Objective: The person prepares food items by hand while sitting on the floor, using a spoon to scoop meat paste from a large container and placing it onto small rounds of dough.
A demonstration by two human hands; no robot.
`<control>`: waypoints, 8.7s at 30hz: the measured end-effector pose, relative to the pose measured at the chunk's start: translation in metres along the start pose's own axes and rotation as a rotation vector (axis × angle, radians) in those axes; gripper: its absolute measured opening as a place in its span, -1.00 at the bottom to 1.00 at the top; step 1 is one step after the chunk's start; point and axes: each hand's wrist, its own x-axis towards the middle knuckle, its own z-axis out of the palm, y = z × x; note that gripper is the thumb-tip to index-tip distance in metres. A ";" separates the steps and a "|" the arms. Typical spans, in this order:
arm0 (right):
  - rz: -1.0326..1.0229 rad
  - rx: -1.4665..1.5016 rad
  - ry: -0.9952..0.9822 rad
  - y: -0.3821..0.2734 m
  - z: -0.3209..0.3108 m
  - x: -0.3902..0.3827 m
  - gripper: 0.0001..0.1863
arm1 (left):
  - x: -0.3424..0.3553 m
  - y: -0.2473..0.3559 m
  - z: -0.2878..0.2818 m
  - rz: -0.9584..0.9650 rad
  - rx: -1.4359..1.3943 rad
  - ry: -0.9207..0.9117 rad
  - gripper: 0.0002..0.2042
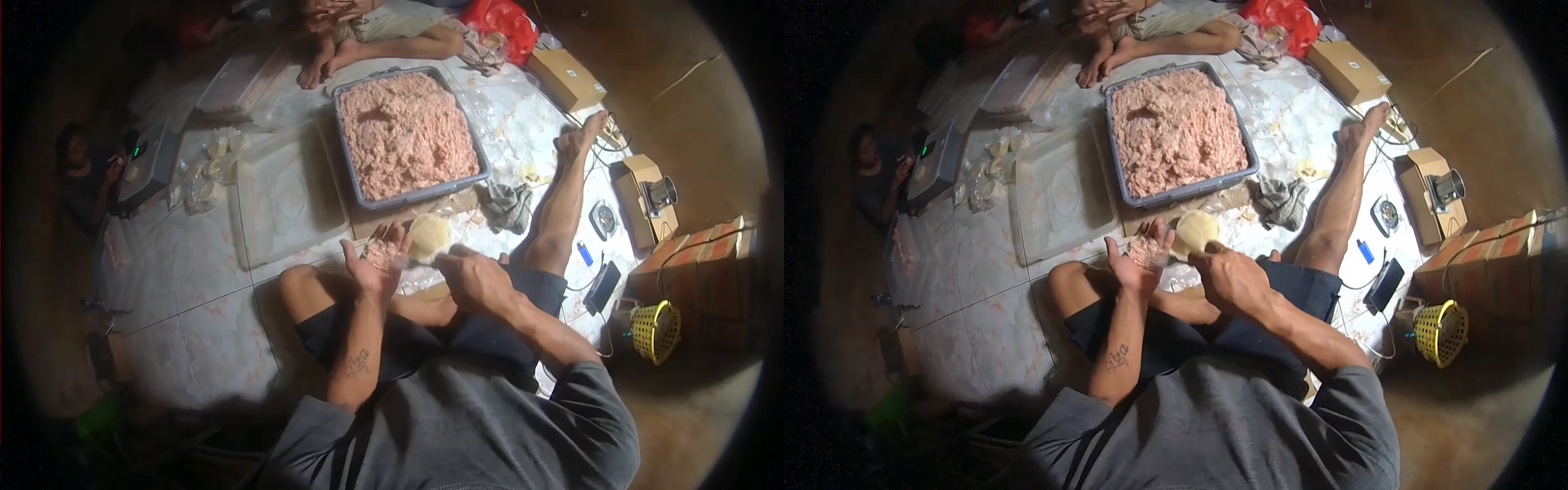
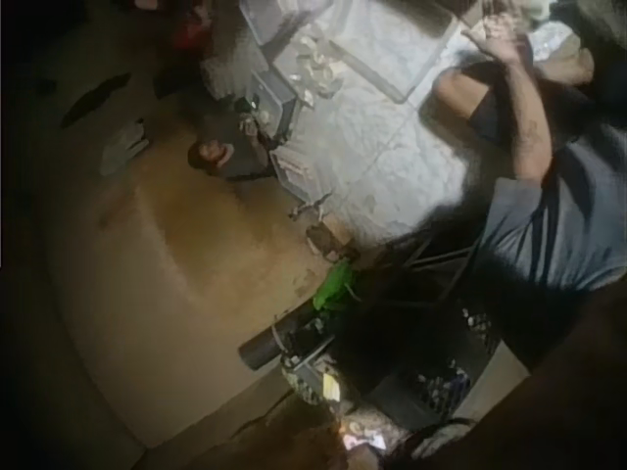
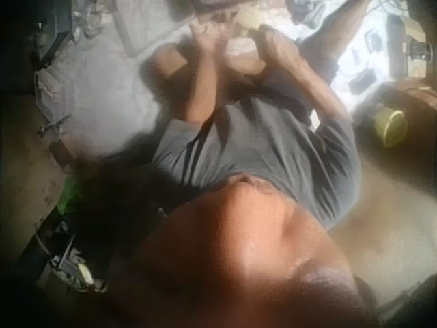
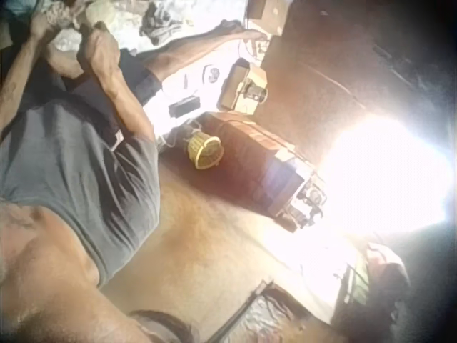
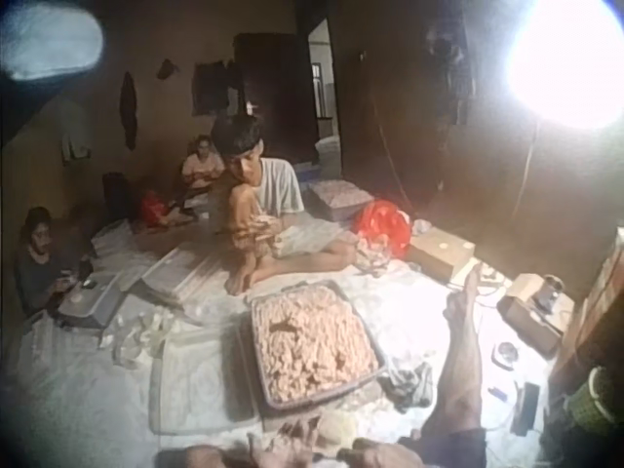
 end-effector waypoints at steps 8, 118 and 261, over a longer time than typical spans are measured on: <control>-0.088 -0.136 0.220 0.056 -0.029 0.009 -0.75 | -0.007 0.007 -0.015 -0.050 0.278 0.156 -0.26; 0.073 0.808 0.256 0.035 0.080 0.005 -0.82 | -0.005 -0.014 0.077 0.448 1.788 -0.281 -0.58; 0.407 0.543 0.549 0.078 -0.018 -0.049 -0.85 | 0.076 0.149 0.036 -0.220 2.609 0.373 -0.47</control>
